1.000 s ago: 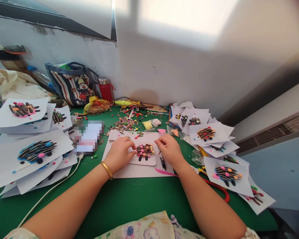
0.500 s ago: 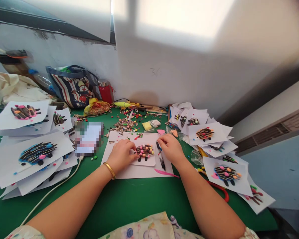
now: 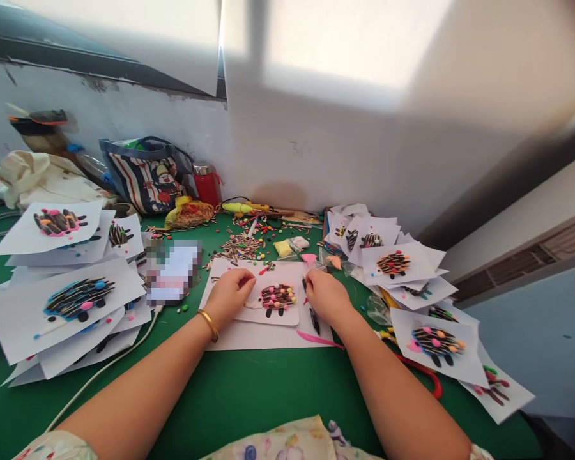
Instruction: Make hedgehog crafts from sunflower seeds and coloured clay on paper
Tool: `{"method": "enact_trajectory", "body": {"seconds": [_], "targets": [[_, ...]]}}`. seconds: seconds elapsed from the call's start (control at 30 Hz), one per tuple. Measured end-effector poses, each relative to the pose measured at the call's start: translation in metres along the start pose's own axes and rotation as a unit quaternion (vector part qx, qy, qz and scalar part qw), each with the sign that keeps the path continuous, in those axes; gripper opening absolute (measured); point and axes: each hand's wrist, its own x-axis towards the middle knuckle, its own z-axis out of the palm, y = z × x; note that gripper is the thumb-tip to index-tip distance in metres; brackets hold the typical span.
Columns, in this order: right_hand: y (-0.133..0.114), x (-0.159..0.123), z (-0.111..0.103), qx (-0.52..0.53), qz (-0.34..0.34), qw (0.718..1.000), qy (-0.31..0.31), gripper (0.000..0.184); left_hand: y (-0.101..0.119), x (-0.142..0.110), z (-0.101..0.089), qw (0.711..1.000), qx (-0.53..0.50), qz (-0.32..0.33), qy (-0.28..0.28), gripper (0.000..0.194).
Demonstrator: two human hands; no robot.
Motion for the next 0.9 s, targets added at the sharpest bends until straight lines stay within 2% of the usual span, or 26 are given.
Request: {"method": "enact_trajectory", "body": {"seconds": [0.43, 0.53, 0.67, 0.77, 0.9], "targets": [[-0.001, 0.001, -0.008, 0.016, 0.038, 0.999, -0.006, 0.01, 0.0, -0.003, -0.002, 0.999, -0.026, -0.019, 0.017, 0.024], [0.01, 0.004, -0.017, 0.022, 0.072, 0.997, 0.017, 0.011, -0.003, -0.002, 0.0, 0.999, -0.03, -0.024, 0.022, 0.025], [0.034, 0.009, -0.026, 0.027, 0.118, 0.988, 0.095, 0.022, -0.006, 0.0, 0.002, 0.999, -0.035, -0.026, 0.022, 0.024], [0.042, 0.011, -0.022, 0.015, 0.083, 0.989, 0.121, 0.026, -0.007, 0.001, 0.003, 0.999, -0.038, -0.025, 0.022, 0.023], [0.036, 0.013, -0.009, -0.035, 0.034, 0.994, 0.096, 0.03, -0.006, 0.0, 0.003, 0.999, -0.042, -0.023, 0.026, 0.022]]}}
